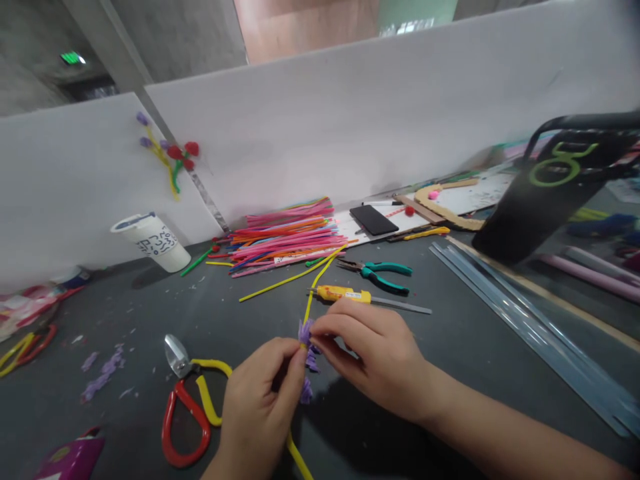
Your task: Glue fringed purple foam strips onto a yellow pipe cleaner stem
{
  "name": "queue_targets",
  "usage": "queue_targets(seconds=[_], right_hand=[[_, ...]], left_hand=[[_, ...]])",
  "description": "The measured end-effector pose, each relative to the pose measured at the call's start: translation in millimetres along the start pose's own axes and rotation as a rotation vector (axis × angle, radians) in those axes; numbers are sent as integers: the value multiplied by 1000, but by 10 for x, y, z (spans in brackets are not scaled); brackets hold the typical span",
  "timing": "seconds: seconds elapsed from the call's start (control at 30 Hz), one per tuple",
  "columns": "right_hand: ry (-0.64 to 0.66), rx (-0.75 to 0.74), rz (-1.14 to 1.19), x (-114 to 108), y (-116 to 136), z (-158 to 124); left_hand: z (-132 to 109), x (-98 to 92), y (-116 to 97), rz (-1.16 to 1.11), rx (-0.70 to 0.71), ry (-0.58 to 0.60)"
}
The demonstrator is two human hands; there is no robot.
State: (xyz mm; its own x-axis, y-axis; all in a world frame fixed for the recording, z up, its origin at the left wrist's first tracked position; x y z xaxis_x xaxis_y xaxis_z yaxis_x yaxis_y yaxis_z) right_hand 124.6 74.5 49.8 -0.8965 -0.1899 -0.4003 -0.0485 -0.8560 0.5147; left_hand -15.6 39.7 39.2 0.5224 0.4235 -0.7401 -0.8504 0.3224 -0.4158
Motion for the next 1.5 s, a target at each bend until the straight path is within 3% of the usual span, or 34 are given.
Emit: queue_targets(seconds=[0.17,0.6,1.2,1.5], right_hand=[[7,24,12,7,-18,21],[6,36,-14,0,-16,25],[2,9,-33,-7,-1,37],[12,27,-6,-9,-5,39]], left_hand=[[0,13,-9,16,27,14],[-16,17,13,15,-66,28],[1,-24,-34,28,60,12],[-6,-16,-48,1,27,19]])
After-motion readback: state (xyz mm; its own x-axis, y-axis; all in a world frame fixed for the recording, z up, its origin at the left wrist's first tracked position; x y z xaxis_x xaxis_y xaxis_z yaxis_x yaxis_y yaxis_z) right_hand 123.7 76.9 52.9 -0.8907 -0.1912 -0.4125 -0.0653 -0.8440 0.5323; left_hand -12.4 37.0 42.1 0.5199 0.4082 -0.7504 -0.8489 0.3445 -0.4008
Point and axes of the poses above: each hand's wrist, its own z-axis towards the middle knuckle, its own x-axis out of the palm, y = z × x, the point moved 5 cm from there along z, towards the middle knuckle, and after that the axes turned 15 degrees about z, right-handed, at the moved point
